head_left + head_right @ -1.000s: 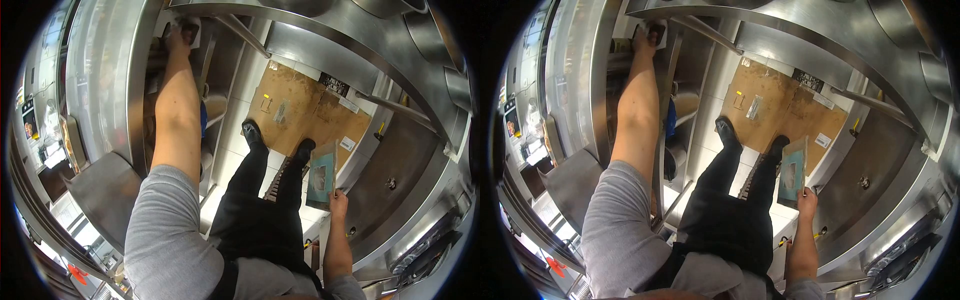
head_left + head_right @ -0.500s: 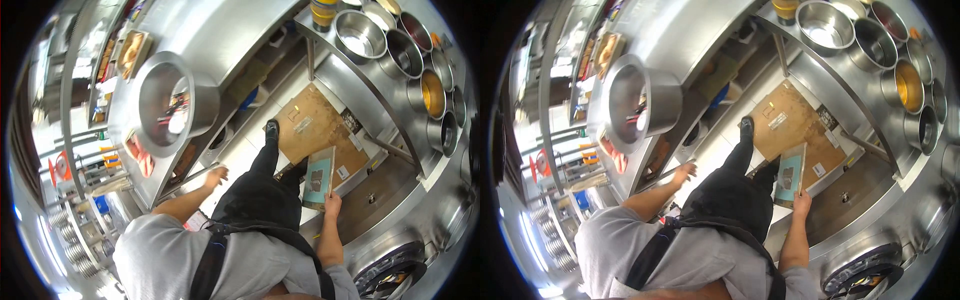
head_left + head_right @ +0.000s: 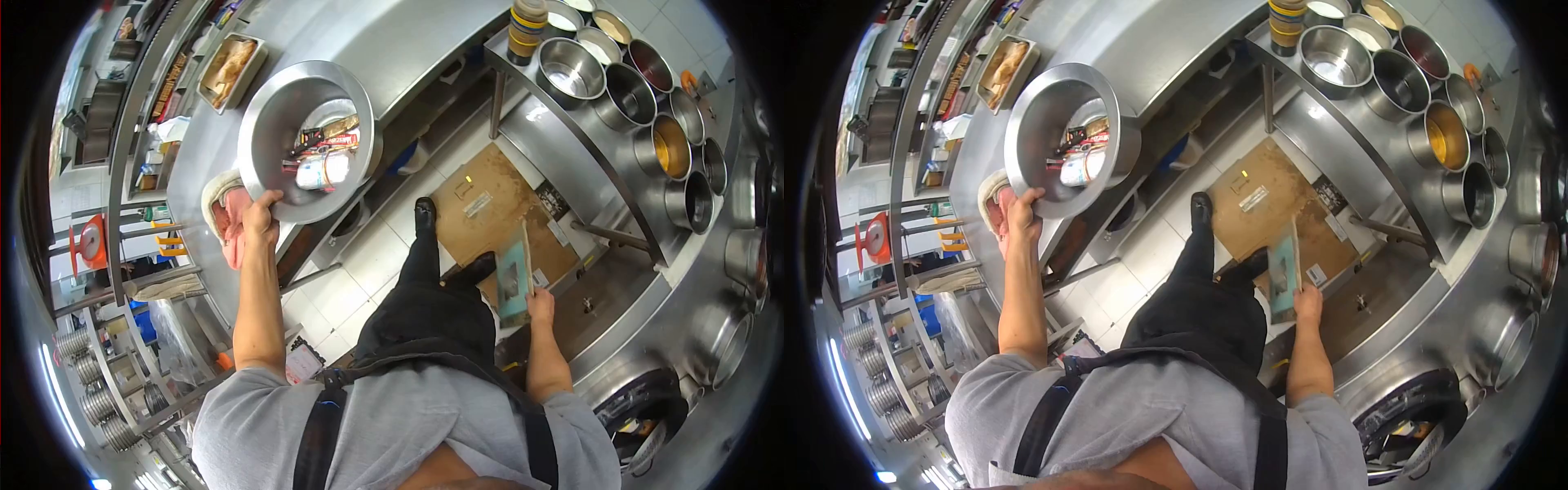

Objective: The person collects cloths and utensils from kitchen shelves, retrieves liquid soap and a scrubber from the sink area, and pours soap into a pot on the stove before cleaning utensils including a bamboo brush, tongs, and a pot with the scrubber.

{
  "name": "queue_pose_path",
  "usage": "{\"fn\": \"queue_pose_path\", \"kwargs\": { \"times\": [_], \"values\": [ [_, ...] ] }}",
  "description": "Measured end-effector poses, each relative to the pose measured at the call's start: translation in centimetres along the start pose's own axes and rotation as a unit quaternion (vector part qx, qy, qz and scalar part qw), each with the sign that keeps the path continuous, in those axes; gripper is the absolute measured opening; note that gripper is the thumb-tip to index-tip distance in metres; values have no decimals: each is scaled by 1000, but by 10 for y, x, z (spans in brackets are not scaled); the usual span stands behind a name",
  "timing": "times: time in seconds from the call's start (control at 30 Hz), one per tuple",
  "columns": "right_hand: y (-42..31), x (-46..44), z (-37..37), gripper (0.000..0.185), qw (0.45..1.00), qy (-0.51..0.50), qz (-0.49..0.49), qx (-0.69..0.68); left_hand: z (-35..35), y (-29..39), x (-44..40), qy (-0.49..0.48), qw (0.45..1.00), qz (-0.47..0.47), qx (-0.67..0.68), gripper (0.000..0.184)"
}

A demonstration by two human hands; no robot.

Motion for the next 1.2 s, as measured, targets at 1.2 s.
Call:
{"fn": "queue_pose_path", "kwargs": {
  "times": [1.2],
  "values": [
    [-179, -217, 6, 24, 956, 54, -22, -288, -222, -599, -247, -119, 908, 378, -139, 61]
  ]
}}
Point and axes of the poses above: each hand's wrist, its own x-axis away from the middle knuckle, its own z-axis out of the back of the hand, y = z × x, the point moved 8 cm from there along -x, towards the middle knuckle, and after that the axes turned 10 degrees about x, right-handed, at the moved point
